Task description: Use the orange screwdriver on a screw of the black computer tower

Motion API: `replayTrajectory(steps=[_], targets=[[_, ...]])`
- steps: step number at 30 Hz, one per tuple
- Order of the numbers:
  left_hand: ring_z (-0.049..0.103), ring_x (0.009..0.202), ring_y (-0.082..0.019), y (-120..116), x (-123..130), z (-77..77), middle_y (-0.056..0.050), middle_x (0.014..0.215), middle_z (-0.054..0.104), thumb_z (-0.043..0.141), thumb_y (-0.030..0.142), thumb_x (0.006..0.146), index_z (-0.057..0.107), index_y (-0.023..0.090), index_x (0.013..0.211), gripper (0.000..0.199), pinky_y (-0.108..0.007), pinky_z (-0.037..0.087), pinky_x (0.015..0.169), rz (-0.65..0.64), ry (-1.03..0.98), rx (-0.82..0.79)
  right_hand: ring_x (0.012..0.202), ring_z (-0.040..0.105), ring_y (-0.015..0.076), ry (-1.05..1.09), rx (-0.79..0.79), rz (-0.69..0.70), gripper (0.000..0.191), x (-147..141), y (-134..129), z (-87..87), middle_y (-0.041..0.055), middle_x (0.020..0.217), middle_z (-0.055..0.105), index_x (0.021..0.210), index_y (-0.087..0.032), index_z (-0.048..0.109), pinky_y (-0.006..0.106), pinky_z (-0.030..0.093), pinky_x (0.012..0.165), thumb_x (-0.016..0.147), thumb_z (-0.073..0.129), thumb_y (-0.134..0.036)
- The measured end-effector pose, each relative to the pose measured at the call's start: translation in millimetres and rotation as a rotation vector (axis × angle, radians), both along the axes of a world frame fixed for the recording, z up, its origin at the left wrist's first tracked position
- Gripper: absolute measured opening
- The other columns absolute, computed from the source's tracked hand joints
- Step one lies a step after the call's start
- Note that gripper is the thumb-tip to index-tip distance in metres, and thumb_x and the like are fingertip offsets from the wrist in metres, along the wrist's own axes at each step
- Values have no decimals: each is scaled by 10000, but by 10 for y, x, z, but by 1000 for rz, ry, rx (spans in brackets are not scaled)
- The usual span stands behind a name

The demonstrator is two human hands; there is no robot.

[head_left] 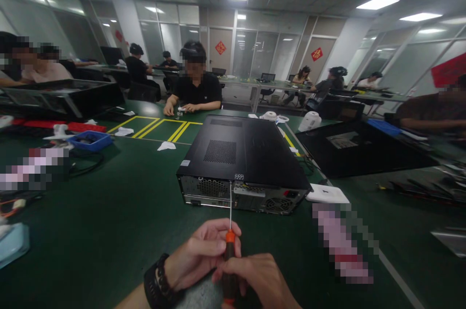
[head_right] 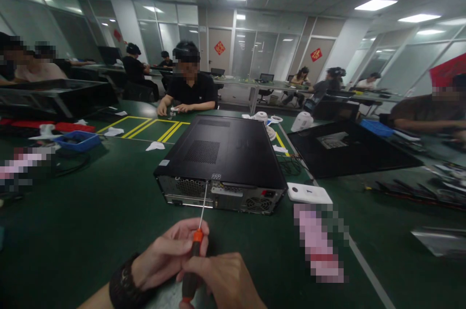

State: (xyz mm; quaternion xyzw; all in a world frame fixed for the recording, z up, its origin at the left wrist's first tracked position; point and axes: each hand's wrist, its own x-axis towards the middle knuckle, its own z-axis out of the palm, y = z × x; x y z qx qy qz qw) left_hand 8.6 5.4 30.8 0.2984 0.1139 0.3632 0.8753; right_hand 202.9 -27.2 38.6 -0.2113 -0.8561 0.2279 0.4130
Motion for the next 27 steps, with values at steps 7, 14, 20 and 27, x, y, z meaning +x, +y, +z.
replayTrajectory(steps=[7,14,20,27], targets=[[535,524,-39,-17,56,19,-49,812,634,826,271,843,609,100,1086,367,-117,455,453,79,48,22,512,536,67,-71,63,-30,423,-10,24,0,-72,693,572,1269,-261,508,206,381,534,890,557,-443],[632,659,-95,-9,44,19,-118,981,662,721,318,922,619,98,1210,377,-149,515,475,50,23,-2,597,605,73,-96,101,-24,363,1,21,33,-59,786,647,1183,-232,553,225,425,607,838,621,-321],[627,612,-84,4,20,-40,-107,931,676,703,234,905,639,96,1176,311,-144,521,481,50,-12,-14,593,566,76,-28,9,-31,437,-14,-6,-41,-58,838,675,1234,-254,554,214,403,594,813,670,-275],[539,573,-41,-11,53,-4,-35,832,599,780,236,873,634,122,1106,297,-129,456,497,127,41,-14,584,544,80,-89,-50,18,571,19,19,9,-57,860,684,1314,-279,500,206,390,581,782,705,-305]])
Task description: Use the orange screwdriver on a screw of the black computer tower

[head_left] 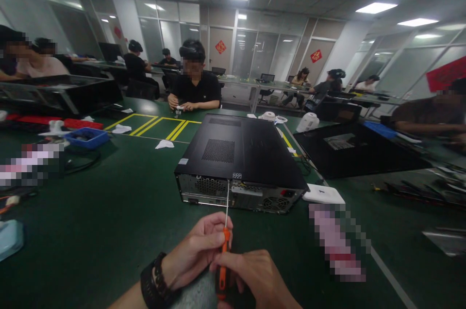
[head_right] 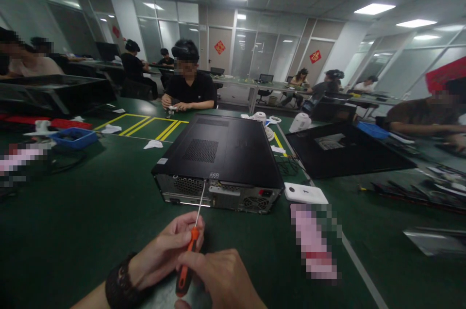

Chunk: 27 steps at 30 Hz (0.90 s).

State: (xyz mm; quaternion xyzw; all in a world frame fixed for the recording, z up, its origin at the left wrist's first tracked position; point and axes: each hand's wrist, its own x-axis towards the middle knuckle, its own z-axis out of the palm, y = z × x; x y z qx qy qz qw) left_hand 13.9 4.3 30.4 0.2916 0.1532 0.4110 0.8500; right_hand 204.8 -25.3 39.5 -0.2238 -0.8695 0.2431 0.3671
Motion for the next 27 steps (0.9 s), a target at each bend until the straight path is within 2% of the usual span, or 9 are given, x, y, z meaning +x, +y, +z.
replayTrajectory(steps=[3,7,12,18,23,27], targets=[[551,615,-42,-12,10,16,-23,796,563,804,238,860,633,120,1069,294,-125,472,557,10,14,4,571,532,76,-3,12,17,525,3,17,17,-65,815,650,1283,-279,523,216,386,580,784,685,-308],[624,704,-78,-14,-4,10,-81,940,625,729,272,921,647,119,1175,308,-138,522,567,-29,-22,12,614,575,75,30,91,-16,448,-5,10,68,-57,847,667,1218,-248,538,214,418,610,788,663,-272],[624,615,-84,13,-32,-50,-99,959,661,707,206,886,637,120,1248,378,-153,527,476,-82,-85,6,618,573,58,42,17,-38,534,6,-30,74,-65,911,698,1281,-270,541,179,434,639,764,654,-199],[595,633,-70,-12,-16,-48,-82,956,638,706,176,906,630,139,1224,329,-133,484,484,-53,-58,10,633,575,74,1,-42,-52,531,24,-68,80,-79,950,710,1263,-283,534,235,414,693,758,696,-251],[567,655,-27,-25,1,-18,-22,898,557,757,186,886,640,150,1197,335,-134,504,624,-17,-34,3,610,545,80,32,34,-50,524,-18,-47,46,-62,931,707,1280,-270,520,219,394,611,771,640,-243],[619,660,-81,0,-24,-40,-97,988,632,679,244,924,634,113,1233,338,-161,509,541,-65,-65,0,598,556,77,88,39,-68,530,-40,-42,8,-66,906,703,1284,-276,511,211,399,602,764,616,-255]])
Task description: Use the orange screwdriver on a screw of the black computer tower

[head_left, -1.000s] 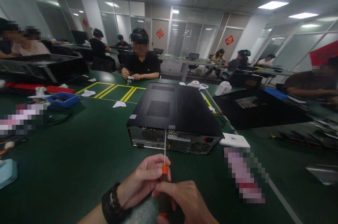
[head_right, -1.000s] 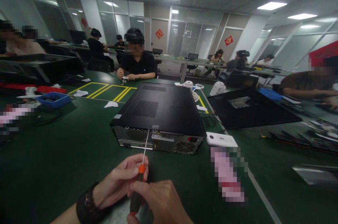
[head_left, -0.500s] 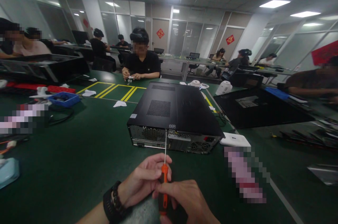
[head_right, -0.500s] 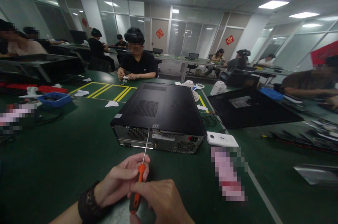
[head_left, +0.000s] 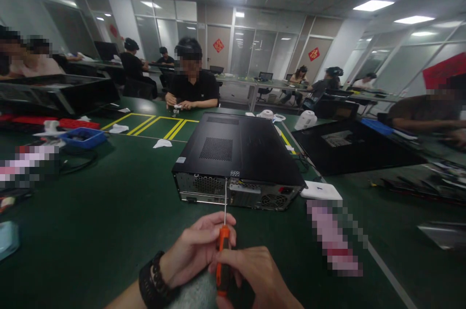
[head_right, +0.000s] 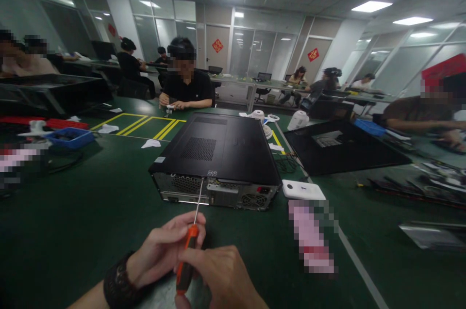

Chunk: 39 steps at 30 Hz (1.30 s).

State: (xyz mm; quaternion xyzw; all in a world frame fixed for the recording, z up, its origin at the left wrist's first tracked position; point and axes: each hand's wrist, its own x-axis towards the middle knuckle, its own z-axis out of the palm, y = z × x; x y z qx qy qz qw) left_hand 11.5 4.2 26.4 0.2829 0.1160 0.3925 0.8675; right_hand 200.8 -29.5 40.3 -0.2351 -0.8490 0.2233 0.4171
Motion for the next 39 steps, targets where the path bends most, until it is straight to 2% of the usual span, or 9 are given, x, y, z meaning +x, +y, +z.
replayTrajectory(steps=[2,7,13,16,19,28,34,36,39], targets=[[637,644,-96,12,-10,-13,-111,981,656,668,221,915,634,101,1215,325,-162,517,509,-19,-14,-8,594,555,76,-9,-22,-19,537,10,-13,-3,-67,911,706,1289,-281,522,217,398,615,762,621,-248],[591,571,-51,7,10,6,-87,945,659,683,190,923,617,100,1189,288,-127,500,482,6,-5,14,615,564,91,-87,-77,-13,540,53,-52,40,-57,864,688,1268,-273,556,239,389,649,740,661,-231],[545,568,-32,-18,34,41,-47,919,620,721,202,919,572,130,1229,352,-105,459,456,35,42,26,617,550,97,-100,-82,-2,555,59,-42,62,-65,858,671,1282,-291,542,249,390,654,743,666,-238],[536,554,-27,-24,32,47,-50,926,623,744,229,909,561,133,1223,376,-103,453,448,36,67,27,629,567,91,-108,-63,-12,576,58,-38,81,-65,914,689,1294,-292,525,254,387,663,739,673,-243],[544,568,-31,-24,26,54,-61,932,632,740,218,908,562,125,1200,355,-103,462,451,32,67,31,636,584,96,-109,-36,-39,586,62,-45,97,-74,882,681,1294,-291,519,262,388,688,732,674,-241],[567,583,-42,-10,-2,34,-74,955,648,712,219,917,574,124,1197,327,-121,483,473,3,7,15,609,577,88,-90,-41,-59,620,64,-58,-22,-77,837,666,1319,-288,518,258,369,646,726,694,-253],[604,662,-66,-12,-16,50,-126,1109,642,687,230,936,584,132,1229,325,-153,489,519,3,35,46,674,617,92,-92,-38,-70,643,94,-96,21,-81,933,701,1351,-295,495,274,400,754,744,698,-227],[574,669,-51,-21,4,66,-96,1108,599,682,266,951,601,139,1209,299,-150,483,518,30,67,64,702,628,94,-113,-54,-88,666,108,-113,43,-81,967,703,1370,-304,489,273,406,782,748,711,-218],[522,643,-33,-30,38,88,-46,992,542,724,302,932,612,135,1127,281,-129,468,494,60,131,65,711,634,94,-121,-46,-90,646,112,-119,105,-84,941,690,1339,-298,501,263,409,771,739,719,-199]])
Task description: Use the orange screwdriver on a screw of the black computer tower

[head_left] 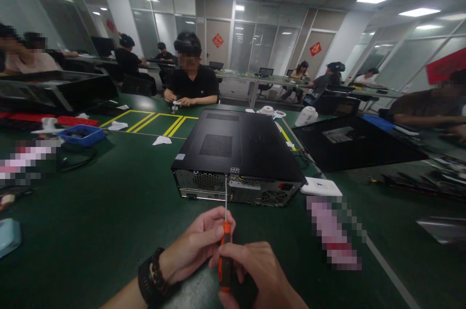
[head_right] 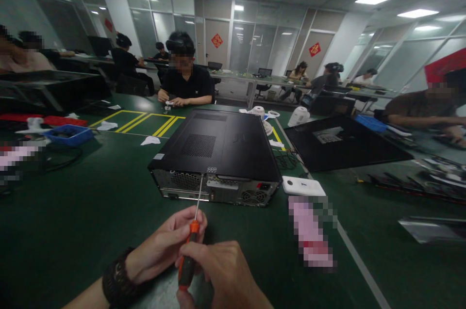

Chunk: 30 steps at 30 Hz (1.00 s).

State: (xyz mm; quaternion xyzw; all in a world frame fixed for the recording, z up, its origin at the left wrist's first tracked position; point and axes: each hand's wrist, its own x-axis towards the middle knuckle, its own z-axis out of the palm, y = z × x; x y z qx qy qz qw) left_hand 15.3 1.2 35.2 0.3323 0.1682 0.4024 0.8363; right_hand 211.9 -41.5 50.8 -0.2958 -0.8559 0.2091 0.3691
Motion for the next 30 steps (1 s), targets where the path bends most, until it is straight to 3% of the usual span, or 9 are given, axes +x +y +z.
replayTrajectory(steps=[5,12,15,19,24,30], targets=[[499,597,-22,1,-1,35,-35,921,535,727,304,928,597,118,1113,293,-115,474,468,-18,28,1,698,630,83,45,22,16,592,-19,15,92,-90,918,688,1286,-286,518,245,416,753,731,694,-183],[531,584,-21,11,-38,-12,-52,994,578,661,228,951,580,145,1228,300,-111,485,459,-45,-72,-23,668,620,96,35,110,-18,532,-29,15,48,-66,785,608,1293,-260,528,251,404,717,780,664,-246],[576,626,-43,2,-45,-34,-81,1044,604,643,199,947,596,145,1242,304,-127,506,487,-63,-106,-27,687,618,100,39,69,-15,564,-30,7,14,-63,839,643,1314,-274,532,258,407,754,769,672,-231],[583,699,-49,-10,-25,-33,-82,1037,584,708,294,936,636,124,1174,301,-143,534,590,-29,-39,0,672,606,93,37,59,8,613,-25,4,-26,-72,944,700,1360,-269,501,262,411,769,772,671,-226],[529,629,-38,2,-3,0,-49,926,559,748,305,907,640,118,1115,300,-121,479,487,-13,21,-12,654,601,85,48,89,0,565,-40,16,9,-66,893,678,1307,-252,530,260,410,730,760,665,-224],[545,636,-48,13,-16,-21,-50,964,596,713,234,911,573,167,1300,418,-127,493,489,15,-28,-13,660,599,71,51,55,-1,523,-50,15,7,-83,884,676,1275,-260,548,248,405,732,765,643,-195]])
